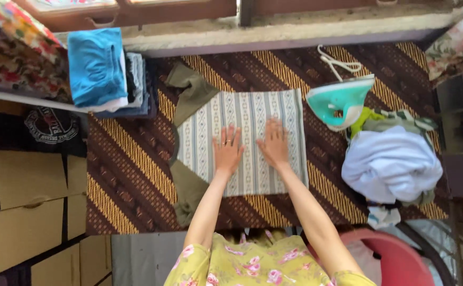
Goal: The person irons a patterned shirt on a table and then folds it into a neat rectangle.
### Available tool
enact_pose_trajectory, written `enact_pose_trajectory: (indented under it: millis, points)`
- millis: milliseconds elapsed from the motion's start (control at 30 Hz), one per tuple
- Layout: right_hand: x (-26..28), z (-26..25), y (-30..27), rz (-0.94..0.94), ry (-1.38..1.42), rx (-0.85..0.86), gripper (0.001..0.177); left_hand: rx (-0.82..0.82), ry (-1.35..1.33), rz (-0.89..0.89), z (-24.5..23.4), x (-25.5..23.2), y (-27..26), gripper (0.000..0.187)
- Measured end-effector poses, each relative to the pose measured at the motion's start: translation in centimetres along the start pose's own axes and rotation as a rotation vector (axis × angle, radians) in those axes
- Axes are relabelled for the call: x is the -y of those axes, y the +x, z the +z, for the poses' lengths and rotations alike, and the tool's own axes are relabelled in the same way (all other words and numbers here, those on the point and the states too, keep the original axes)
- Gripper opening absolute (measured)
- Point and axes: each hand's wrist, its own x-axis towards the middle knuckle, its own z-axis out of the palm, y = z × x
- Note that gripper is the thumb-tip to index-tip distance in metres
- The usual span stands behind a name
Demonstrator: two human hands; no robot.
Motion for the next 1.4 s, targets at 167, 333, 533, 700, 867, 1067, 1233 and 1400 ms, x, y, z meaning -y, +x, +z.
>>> enact_pose_trajectory:
  millis: [167, 333, 533, 700, 867, 1067, 1233, 1400]
  points:
    - [-1.4, -2.2, 5.7, -0.264, 0.026, 0.011, 0.079, 0.099, -0.1, 0.069, -0.3, 0.0, 6.9, 0.071]
    - [-4.9, -1.3, 11.2, -0.229, 0.039, 0.051, 0.078, 0.061, -0.006, 0.164, -0.3, 5.1, 13.0, 0.068]
    - [-5.9, -3.8, 14.0, -0.179, -0.012, -0.118, 0.057, 0.043, 0.183, 0.134, -0.1, 11.5, 17.3, 0.059]
    - [-7.3, -3.3, 15.9, -0.31, -0.241, -0.105, 0.04, 0.048, 0.452, 0.174, 0.3, 13.7, 18.5, 0.041]
    - [-5.6, -8.2, 13.6, -0.322, -0.286, 0.014, 0.036, 0.164, 0.492, 0.15, -2.8, 13.5, 16.1, 0.014]
    - [-5.8, -10.4, 4.8, -0.402, -0.25, -0.218, 0.031, -0.061, 0.413, 0.144, -8.1, 10.8, 7.3, 0.011]
    - [-5.7, -9.0, -5.1, -0.312, -0.18, -0.309, 0.014, -0.23, 0.333, 0.124, -9.2, 8.3, -2.1, 0.022]
    - [-5.5, -6.7, -12.5, -0.325, -0.265, -0.342, 0.013, -0.047, 0.302, 0.085, -11.9, 5.8, -10.8, 0.014]
